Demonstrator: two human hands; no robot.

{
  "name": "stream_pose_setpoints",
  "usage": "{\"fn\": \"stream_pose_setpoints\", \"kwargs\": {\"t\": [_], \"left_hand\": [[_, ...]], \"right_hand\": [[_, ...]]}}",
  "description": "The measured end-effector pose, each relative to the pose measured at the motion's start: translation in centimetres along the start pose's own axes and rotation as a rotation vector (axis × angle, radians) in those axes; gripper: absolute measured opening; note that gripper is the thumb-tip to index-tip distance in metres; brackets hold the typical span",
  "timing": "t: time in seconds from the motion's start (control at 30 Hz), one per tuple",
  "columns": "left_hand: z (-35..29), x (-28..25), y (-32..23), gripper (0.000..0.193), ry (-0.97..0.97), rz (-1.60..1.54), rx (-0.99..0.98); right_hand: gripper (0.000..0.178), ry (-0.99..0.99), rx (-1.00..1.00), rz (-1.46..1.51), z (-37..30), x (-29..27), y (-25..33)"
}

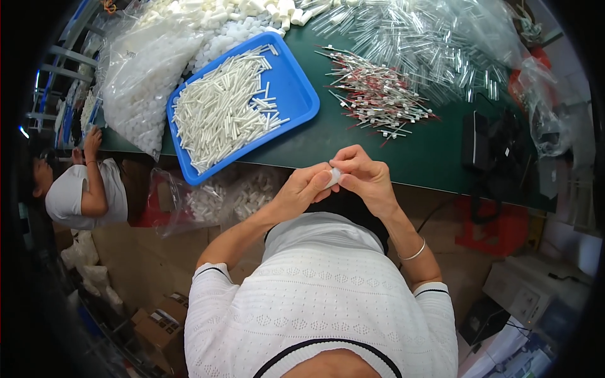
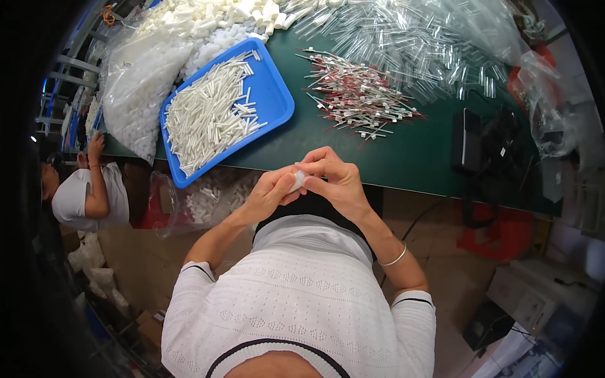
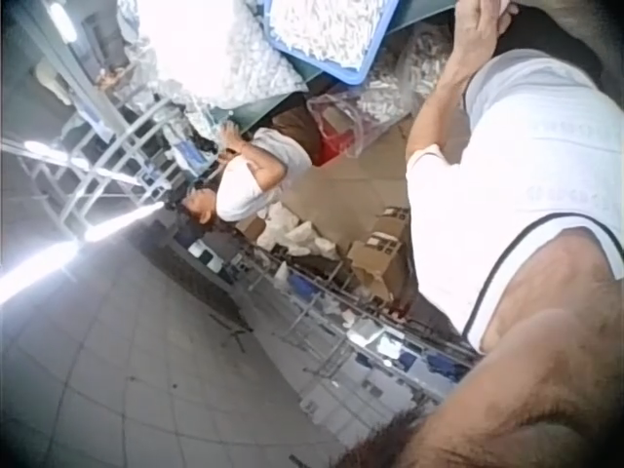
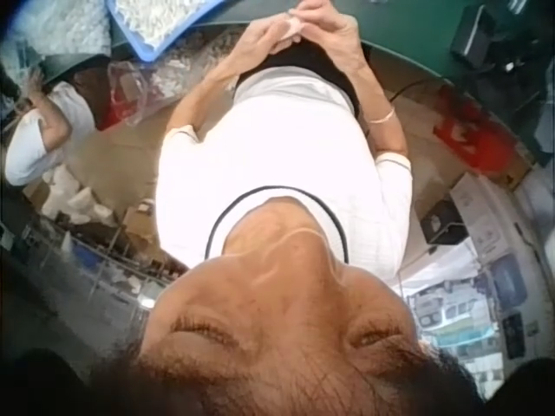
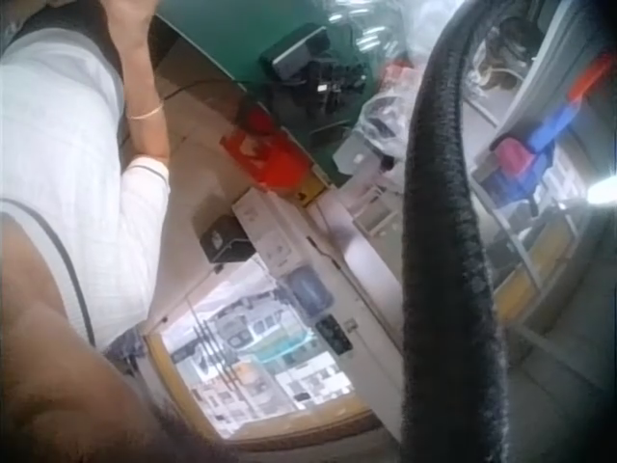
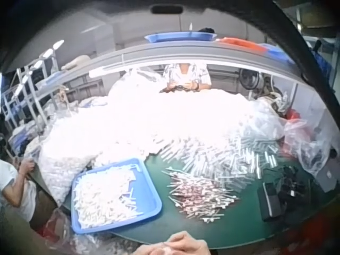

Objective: Assembling small plastic components by inserting rods into caps at a factory workbench.

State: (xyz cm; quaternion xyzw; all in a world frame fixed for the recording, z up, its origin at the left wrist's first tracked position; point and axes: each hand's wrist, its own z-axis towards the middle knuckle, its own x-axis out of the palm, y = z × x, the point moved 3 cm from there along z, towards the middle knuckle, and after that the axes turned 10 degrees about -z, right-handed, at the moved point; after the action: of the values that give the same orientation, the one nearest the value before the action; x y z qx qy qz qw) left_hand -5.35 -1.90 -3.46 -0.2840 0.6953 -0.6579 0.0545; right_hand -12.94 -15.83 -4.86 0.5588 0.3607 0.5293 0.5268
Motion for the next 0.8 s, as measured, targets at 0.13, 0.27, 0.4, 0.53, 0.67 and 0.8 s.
{"fn": "stream_pose_setpoints", "kwargs": {"t": [0.13, 0.27, 0.4, 0.53, 0.67, 0.8], "left_hand": [[-0.6, -0.1, 1.3, 0.047, 0.104, -0.306, -0.140], [-1.8, -0.8, 0.6, 0.033, 0.030, -0.485, -0.218], [-6.6, -7.7, 4.2, 0.027, -0.135, 0.083, -0.343], [-11.2, -11.5, 6.8, 0.042, -0.342, 1.000, -0.396], [-8.3, -9.3, 3.5, 0.029, -0.340, 0.932, -0.182], [-2.2, -2.6, -1.7, 0.013, -0.285, 0.627, 0.303]], "right_hand": [[0.015, 0.037, 0.075, 0.266, -0.1, 1.4, -0.5], [0.021, 0.016, -0.069, -0.502, 0.7, -0.5, 1.5], [0.017, -0.334, -0.287, -1.180, 1.1, -7.6, 3.1], [0.014, -0.315, -0.278, -1.387, 1.8, -8.9, 3.1], [0.012, -0.255, -0.242, -1.458, 2.5, -9.3, 2.3], [0.010, -0.223, -0.368, -1.487, 2.5, -8.0, 3.2]]}}
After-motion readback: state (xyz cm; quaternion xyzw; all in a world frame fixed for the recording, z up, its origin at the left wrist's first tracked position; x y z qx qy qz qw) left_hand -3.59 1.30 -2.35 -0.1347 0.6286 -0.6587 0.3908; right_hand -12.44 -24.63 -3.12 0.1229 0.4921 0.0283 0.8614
